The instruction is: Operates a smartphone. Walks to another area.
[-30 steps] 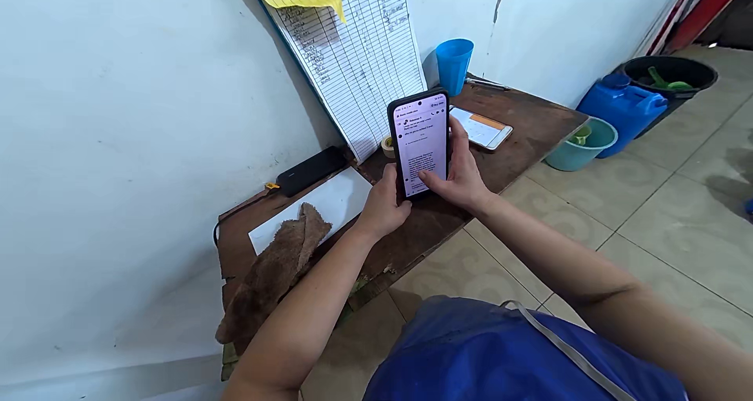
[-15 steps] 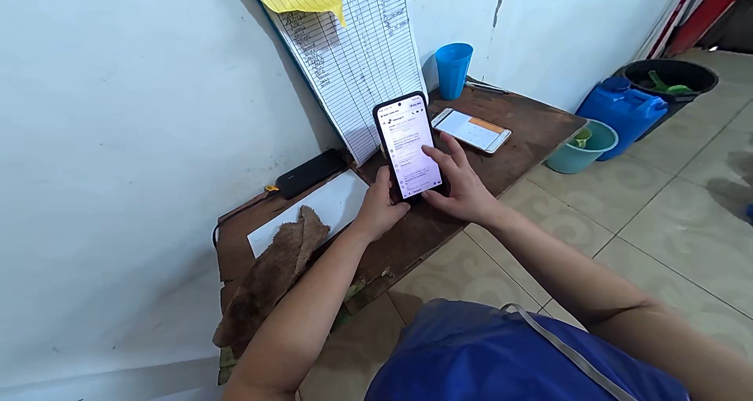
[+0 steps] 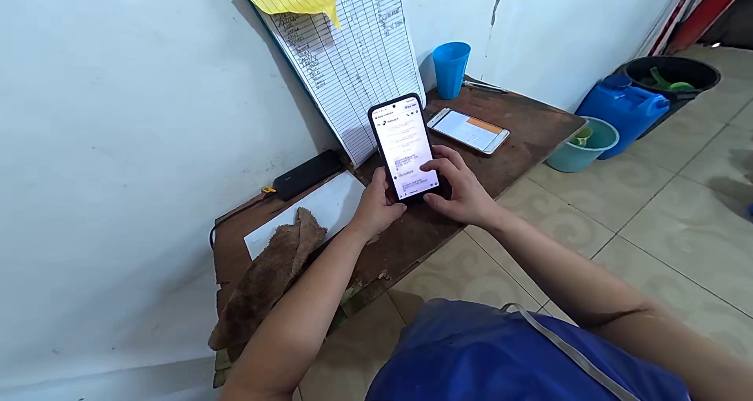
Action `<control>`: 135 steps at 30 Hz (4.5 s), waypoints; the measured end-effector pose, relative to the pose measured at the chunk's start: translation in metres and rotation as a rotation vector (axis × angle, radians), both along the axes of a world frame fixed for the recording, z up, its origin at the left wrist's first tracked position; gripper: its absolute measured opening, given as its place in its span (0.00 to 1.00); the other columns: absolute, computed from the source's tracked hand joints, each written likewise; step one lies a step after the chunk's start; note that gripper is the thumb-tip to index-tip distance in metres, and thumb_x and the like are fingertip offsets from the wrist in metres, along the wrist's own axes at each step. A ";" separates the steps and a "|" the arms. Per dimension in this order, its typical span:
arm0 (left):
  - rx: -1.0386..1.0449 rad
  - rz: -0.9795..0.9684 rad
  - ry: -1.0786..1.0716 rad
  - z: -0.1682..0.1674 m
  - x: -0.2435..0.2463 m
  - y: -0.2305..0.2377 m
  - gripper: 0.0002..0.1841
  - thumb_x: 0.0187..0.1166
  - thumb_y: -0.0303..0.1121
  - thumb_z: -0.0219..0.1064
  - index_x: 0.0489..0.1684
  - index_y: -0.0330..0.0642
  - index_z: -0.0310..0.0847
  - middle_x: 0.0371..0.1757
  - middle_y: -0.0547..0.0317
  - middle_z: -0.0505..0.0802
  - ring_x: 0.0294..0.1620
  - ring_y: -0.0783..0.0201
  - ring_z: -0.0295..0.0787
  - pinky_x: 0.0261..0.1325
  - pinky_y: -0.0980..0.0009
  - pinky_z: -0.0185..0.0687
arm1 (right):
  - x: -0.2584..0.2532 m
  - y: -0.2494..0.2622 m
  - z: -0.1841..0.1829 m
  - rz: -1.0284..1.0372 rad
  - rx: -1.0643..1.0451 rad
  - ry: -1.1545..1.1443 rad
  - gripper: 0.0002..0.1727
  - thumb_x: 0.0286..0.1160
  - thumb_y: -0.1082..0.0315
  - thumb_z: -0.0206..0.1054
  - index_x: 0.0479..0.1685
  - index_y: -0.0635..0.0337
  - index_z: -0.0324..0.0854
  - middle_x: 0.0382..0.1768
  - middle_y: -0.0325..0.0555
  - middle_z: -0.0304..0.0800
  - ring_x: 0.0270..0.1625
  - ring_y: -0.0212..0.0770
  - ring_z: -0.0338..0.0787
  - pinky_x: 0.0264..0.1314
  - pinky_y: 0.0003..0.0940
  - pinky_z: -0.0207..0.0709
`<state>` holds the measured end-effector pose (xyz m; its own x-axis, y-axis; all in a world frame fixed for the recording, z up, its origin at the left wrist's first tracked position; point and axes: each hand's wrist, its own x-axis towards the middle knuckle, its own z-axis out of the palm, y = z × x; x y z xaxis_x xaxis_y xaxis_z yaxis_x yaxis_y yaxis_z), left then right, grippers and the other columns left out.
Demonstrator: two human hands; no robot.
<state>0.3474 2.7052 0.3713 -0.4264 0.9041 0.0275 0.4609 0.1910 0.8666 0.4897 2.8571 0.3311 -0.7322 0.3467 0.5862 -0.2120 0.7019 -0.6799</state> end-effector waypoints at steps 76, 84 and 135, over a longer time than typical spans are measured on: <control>-0.004 -0.003 0.057 0.004 0.005 -0.002 0.37 0.68 0.11 0.67 0.81 0.31 0.54 0.56 0.41 0.87 0.45 0.61 0.90 0.48 0.65 0.86 | 0.006 0.001 0.003 0.077 -0.085 0.019 0.24 0.56 0.66 0.71 0.55 0.67 0.85 0.74 0.67 0.68 0.70 0.48 0.78 0.63 0.37 0.79; 0.003 0.002 0.080 0.004 0.006 -0.002 0.37 0.67 0.11 0.67 0.80 0.31 0.56 0.57 0.42 0.87 0.44 0.63 0.89 0.46 0.67 0.85 | 0.005 0.004 -0.001 0.108 -0.087 0.093 0.35 0.55 0.67 0.69 0.71 0.69 0.75 0.73 0.66 0.71 0.63 0.44 0.82 0.55 0.31 0.80; 0.021 0.009 0.069 0.002 0.006 -0.002 0.37 0.66 0.11 0.67 0.80 0.31 0.57 0.53 0.42 0.86 0.41 0.62 0.88 0.45 0.66 0.85 | 0.006 0.003 0.001 0.107 -0.080 0.063 0.11 0.56 0.63 0.69 0.27 0.63 0.79 0.69 0.64 0.71 0.69 0.41 0.77 0.64 0.30 0.76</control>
<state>0.3537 2.7027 0.3737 -0.4309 0.8992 0.0763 0.5180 0.1772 0.8369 0.4954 2.8604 0.3323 -0.7303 0.3164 0.6054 -0.3264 0.6170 -0.7161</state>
